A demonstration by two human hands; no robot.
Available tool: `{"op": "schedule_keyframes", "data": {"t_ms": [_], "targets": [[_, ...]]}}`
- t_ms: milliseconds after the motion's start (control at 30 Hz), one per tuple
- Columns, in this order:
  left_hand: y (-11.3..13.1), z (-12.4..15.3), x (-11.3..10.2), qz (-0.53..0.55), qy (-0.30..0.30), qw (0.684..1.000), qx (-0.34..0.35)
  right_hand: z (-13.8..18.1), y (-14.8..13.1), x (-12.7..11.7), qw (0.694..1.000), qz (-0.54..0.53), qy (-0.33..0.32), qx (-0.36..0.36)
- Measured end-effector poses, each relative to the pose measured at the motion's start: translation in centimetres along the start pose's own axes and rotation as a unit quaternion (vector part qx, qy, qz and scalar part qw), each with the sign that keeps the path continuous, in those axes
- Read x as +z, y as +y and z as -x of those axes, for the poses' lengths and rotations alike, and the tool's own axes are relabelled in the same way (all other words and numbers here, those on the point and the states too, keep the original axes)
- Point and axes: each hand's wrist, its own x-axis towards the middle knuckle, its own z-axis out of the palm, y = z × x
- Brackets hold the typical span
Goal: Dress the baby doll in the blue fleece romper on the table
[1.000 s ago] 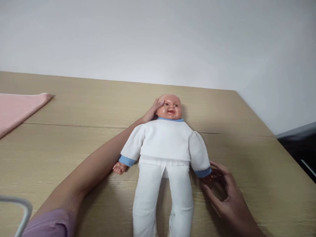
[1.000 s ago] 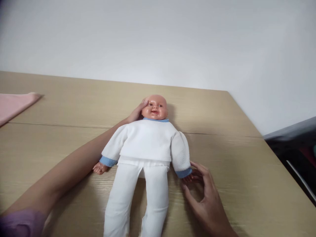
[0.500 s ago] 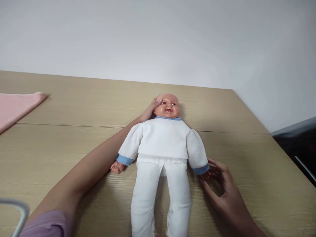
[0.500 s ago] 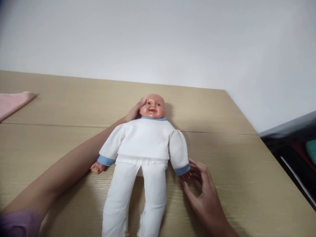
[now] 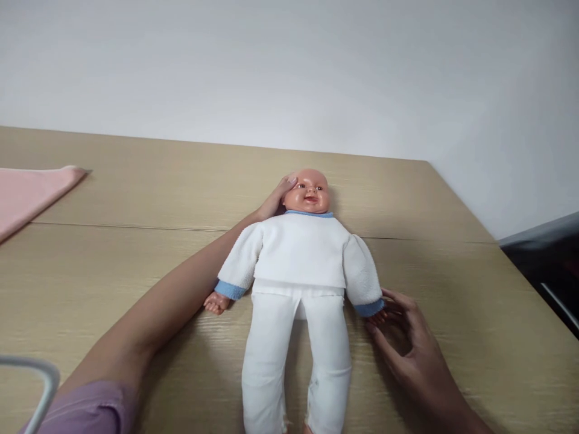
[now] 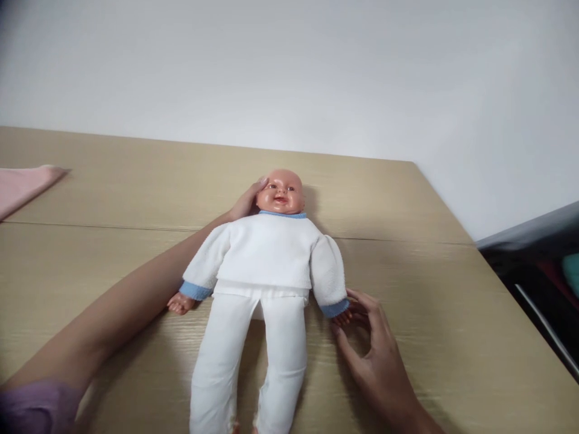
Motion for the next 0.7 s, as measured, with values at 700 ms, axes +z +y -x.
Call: {"op": "schedule_keyframes", "data": {"t_ms": [700], "targets": [[-0.14, -0.30, -0.22, -0.013, 0.001, 1.000, 0.002, 0.18, -0.28, 0.11, 0.999, -0.001, 0.020, -0.034]]}}
